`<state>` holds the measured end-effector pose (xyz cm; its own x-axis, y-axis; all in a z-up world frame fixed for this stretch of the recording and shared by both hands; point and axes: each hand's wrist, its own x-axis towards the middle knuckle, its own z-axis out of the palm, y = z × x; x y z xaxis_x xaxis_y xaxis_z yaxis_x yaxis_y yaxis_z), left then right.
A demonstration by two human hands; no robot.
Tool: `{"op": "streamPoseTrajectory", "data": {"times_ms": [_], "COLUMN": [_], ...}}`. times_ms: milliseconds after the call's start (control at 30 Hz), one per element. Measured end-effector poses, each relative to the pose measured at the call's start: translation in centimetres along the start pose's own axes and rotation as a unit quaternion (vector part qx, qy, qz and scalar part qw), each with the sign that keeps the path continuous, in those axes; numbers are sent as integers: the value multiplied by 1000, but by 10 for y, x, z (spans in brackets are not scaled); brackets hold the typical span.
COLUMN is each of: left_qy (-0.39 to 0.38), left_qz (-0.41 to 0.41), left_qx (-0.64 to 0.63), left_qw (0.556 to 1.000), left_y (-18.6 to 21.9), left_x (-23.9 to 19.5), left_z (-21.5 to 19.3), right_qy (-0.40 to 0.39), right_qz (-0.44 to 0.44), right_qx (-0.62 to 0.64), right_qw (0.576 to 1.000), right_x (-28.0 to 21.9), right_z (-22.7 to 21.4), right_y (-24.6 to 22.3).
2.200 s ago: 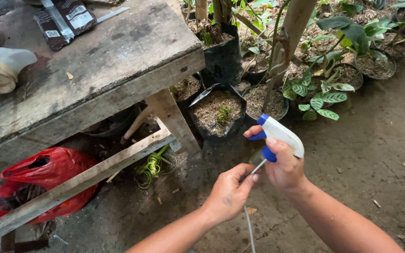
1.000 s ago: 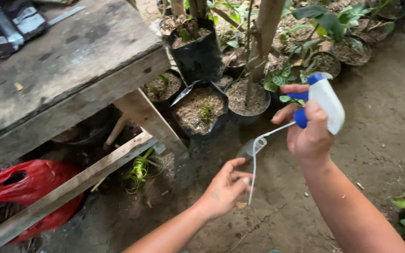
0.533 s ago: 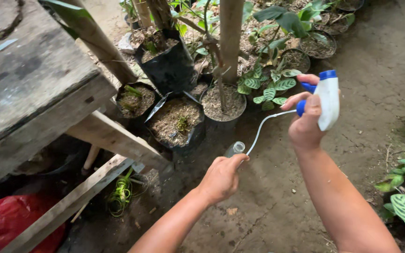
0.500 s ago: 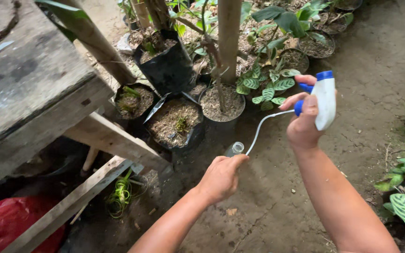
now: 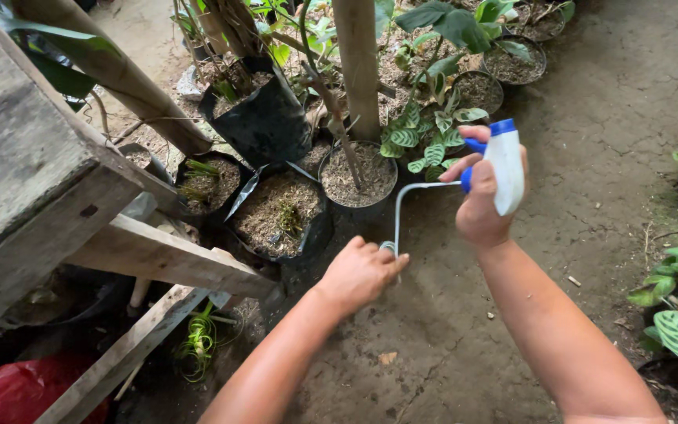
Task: The person assembles a spray bottle by attaching a nozzle to a plastic bottle, inserting a tube, and securing the components. They then move to another area and repeat the assembly with a different spray bottle and tube.
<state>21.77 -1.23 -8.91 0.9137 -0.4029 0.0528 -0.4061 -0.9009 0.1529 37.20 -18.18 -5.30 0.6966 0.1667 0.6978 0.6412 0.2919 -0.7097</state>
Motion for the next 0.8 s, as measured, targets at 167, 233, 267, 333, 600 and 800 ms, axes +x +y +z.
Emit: {"op": "streamPoseTrajectory", "data": {"times_ms": [167, 233, 267, 333, 600, 800], "left_qy": [39, 100, 106, 122, 78, 89], "left_qz": [-27, -42, -42, -46, -75, -84], "left_qx": [61, 72, 83, 107, 81, 51], "left_qw": [997, 992, 990, 986, 991, 991], "left_y": [-13, -15, -16, -20, -28, -33], "left_x": [25, 29, 30, 32, 40, 40], "left_z": [4, 13, 19, 29, 62, 75], "right_qy": [-31, -44, -50, -48, -60, -77], "right_qz": [-55, -74, -82, -88, -94, -87], "right_qx": [9, 12, 13, 17, 10, 2], "right_qw": [998, 996, 995, 995, 994, 993], "right_x": [-2, -2, -3, -4, -7, -14], "right_z": [15, 18, 18, 21, 23, 22], "right_y": [-9, -10, -10, -8, -6, 1]}}
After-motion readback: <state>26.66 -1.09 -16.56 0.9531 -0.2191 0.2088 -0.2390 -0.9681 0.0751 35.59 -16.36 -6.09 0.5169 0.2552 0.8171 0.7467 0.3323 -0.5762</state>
